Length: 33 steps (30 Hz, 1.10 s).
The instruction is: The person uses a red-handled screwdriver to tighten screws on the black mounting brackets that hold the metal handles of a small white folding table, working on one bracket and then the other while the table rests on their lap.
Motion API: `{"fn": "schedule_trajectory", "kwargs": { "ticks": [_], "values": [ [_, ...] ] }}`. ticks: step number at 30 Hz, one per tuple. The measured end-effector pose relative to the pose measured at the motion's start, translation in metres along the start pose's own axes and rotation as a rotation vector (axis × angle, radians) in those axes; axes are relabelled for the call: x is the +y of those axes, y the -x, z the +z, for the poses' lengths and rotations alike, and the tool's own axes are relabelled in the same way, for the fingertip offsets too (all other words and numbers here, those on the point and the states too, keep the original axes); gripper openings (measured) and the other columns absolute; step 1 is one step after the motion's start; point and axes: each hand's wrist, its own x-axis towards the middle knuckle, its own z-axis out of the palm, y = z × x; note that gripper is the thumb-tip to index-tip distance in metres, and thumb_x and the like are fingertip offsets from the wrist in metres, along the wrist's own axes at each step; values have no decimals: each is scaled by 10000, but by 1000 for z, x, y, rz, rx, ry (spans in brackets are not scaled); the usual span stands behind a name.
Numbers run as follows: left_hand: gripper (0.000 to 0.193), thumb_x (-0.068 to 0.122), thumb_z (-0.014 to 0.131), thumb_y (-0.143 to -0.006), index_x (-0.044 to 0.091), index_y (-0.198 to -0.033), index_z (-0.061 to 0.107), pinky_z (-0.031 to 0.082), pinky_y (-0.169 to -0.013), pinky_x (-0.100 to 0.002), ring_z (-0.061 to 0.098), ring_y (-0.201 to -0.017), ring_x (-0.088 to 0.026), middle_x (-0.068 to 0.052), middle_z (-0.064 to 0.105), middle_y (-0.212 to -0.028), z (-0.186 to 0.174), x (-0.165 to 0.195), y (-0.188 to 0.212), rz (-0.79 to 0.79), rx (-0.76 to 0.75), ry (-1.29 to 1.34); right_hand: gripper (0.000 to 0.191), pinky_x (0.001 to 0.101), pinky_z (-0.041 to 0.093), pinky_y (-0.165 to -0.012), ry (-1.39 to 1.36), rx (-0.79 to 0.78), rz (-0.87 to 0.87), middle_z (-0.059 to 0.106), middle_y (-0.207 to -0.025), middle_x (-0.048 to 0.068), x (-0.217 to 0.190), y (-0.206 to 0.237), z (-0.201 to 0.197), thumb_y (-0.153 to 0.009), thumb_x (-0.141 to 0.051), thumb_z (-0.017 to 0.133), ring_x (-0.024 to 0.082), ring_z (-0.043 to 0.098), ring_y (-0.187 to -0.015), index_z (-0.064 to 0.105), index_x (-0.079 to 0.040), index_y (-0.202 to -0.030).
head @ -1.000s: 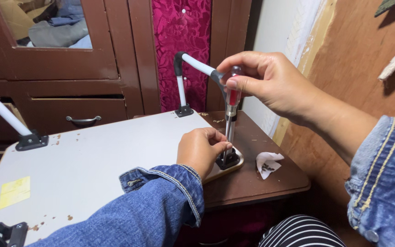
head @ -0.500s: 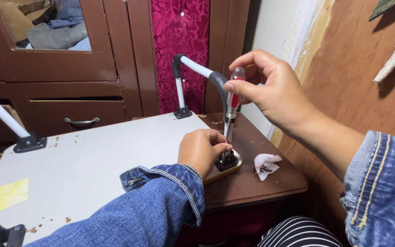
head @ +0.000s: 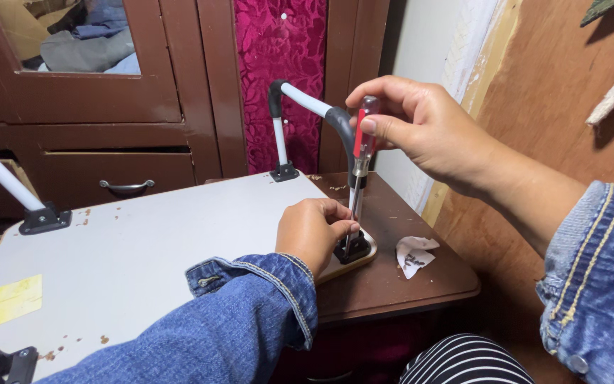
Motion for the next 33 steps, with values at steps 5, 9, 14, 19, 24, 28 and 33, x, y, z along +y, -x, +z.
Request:
{"fn": "schedule_trajectory", "kwargs": {
  "ticks": [5,9,14,19,24,28,33],
  "values": [
    [162,212,825,-788,91,-896,814,576,-708,-299,755,-713,-150,-76,792,-781,-1,1,-3,10,-7,-26,323,275,633,-829,-3,124,-71,668,-1020,8,8,4,10,-967,-89,664,96,685,-942,614,-42,-1283],
    [185,215,841,-772,82,-896,804,578,-708,-297,759,-720,-149,-78,788,-784,-1,0,-3,19,4,-19,312,280,640,-736,69,260,-62,668,-947,17,9,7,17,-932,-93,750,109,678,-849,594,-3,-1187],
    [180,221,842,-769,88,-884,808,577,-710,-300,757,-715,-154,-77,791,-779,-2,0,-3,-4,-5,-21,245,276,649,-756,23,202,-43,675,-974,5,5,6,17,-939,-75,723,94,702,-866,631,-35,-1162],
    [180,223,845,-772,88,-883,802,572,-706,-305,750,-714,-159,-77,787,-784,-3,-1,-1,-4,6,-39,270,281,632,-800,-49,111,1,679,-1015,4,3,2,15,-961,-65,660,94,691,-905,652,-75,-1230],
    [161,209,821,-794,102,-913,802,574,-700,-305,753,-709,-152,-77,791,-785,-3,-3,0,13,-10,-19,287,293,625,-861,-36,61,5,689,-1060,11,5,2,11,-979,-67,613,95,682,-951,620,-80,-1266],
    [142,205,808,-805,117,-916,821,575,-702,-300,747,-710,-143,-65,792,-788,-2,-3,-2,26,-17,-32,319,265,634,-822,-10,97,-44,683,-1085,26,5,5,14,-976,-89,636,95,677,-940,607,-72,-1294],
    [149,214,823,-796,108,-901,818,575,-694,-307,744,-697,-152,-73,787,-771,-2,-4,-5,-2,-29,-24,298,226,599,-658,190,268,-100,682,-971,41,0,9,20,-937,-128,756,76,676,-838,620,-53,-1192]
  ]
}}
